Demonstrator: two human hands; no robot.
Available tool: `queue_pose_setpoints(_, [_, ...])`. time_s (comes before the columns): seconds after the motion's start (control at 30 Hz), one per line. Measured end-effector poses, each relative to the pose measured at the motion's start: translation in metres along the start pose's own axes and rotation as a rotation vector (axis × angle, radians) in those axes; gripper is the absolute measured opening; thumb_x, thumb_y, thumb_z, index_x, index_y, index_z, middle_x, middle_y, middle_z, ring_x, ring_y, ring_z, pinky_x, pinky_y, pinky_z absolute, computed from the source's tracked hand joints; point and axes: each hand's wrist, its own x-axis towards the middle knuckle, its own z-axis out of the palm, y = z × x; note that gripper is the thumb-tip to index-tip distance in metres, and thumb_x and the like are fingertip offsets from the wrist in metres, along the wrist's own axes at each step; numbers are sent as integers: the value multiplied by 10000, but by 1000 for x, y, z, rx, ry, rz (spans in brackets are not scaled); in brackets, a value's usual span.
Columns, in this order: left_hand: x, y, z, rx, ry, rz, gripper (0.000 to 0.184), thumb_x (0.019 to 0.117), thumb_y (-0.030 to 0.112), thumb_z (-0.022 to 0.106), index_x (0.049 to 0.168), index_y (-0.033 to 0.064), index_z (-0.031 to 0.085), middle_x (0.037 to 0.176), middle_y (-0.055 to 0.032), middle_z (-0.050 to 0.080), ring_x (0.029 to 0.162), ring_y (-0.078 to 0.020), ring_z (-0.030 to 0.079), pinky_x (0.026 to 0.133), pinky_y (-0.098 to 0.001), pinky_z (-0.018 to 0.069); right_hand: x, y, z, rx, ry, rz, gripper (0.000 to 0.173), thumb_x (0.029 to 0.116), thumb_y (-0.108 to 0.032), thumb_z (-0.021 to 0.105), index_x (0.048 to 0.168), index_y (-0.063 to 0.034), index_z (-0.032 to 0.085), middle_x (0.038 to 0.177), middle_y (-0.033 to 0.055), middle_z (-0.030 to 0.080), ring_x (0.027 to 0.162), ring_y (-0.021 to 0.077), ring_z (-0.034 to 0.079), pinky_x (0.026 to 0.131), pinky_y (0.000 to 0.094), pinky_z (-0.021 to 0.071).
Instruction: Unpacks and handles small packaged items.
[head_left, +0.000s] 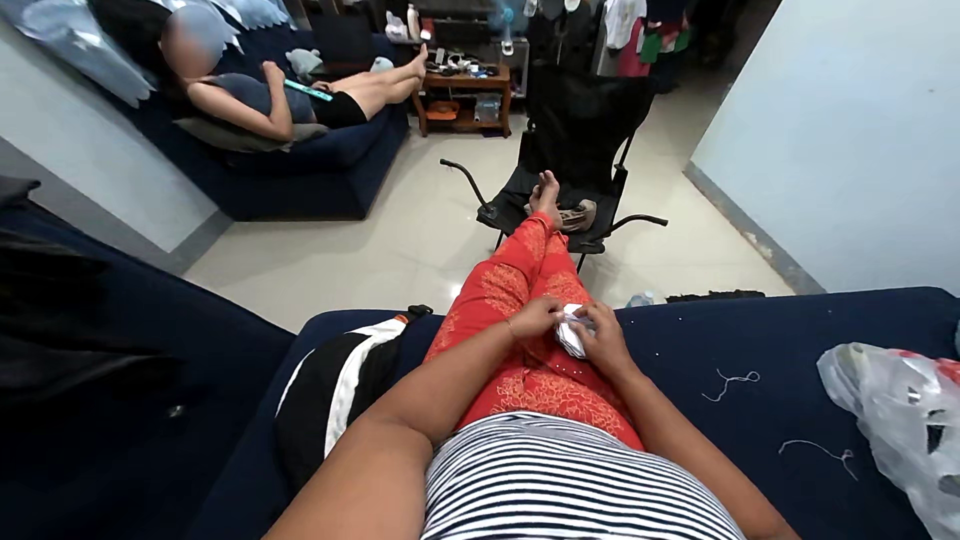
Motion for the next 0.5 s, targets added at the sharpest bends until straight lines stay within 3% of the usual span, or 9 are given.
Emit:
queue_pose_setpoints(0.07, [2, -8, -1, -107, -26, -9, 255, 1067, 136, 499, 1078, -95, 608, 1039, -189, 608, 959, -218, 580, 928, -415, 475, -1, 0, 5, -48, 42, -20, 191, 955, -144, 658, 997, 24, 738, 1073, 228, 677, 1080, 397, 624, 984, 534, 494])
queue_pose_setpoints(0.13, [4, -10, 0, -186, -16, -27, 228, 1056, 137, 522, 1057, -73, 609, 992, -135, 599, 901, -158, 568, 891, -372, 488, 0, -1, 9, -95, 65, -21, 206, 975, -153, 630, 990, 24, 734, 1054, 226, 675, 1062, 408, 625, 969, 552, 492])
queue_pose_setpoints(0.3, [0, -7, 7, -94, 129, 6, 345, 982, 155, 669, 1211, -93, 597, 1111, -227, 651, 1005, -278, 658, 953, -435, 535, -1, -6, 14, -159, 74, 51, 251, 1015, -160, 554, 1012, 25, 722, 1031, 211, 675, 1060, 413, 622, 936, 600, 470])
queue_pose_setpoints(0.4, [-5, -4, 5, -46, 158, 10, 431, 910, 194, 778, 1192, -92, 623, 1108, -217, 674, 1029, -271, 661, 987, -427, 516, 0, -9, 10, -153, 42, 101, 291, 1038, -168, 506, 1044, 35, 714, 1064, 217, 681, 1103, 411, 612, 963, 614, 441])
queue_pose_setpoints(0.5, [-8, -5, 6, -26, 171, 3, 330, 958, 182, 716, 1129, -95, 661, 1063, -216, 688, 995, -269, 669, 971, -431, 518, 4, -17, 6, -177, -32, 157, 324, 1061, -172, 465, 1095, 49, 701, 1140, 233, 674, 1170, 411, 594, 1014, 611, 410])
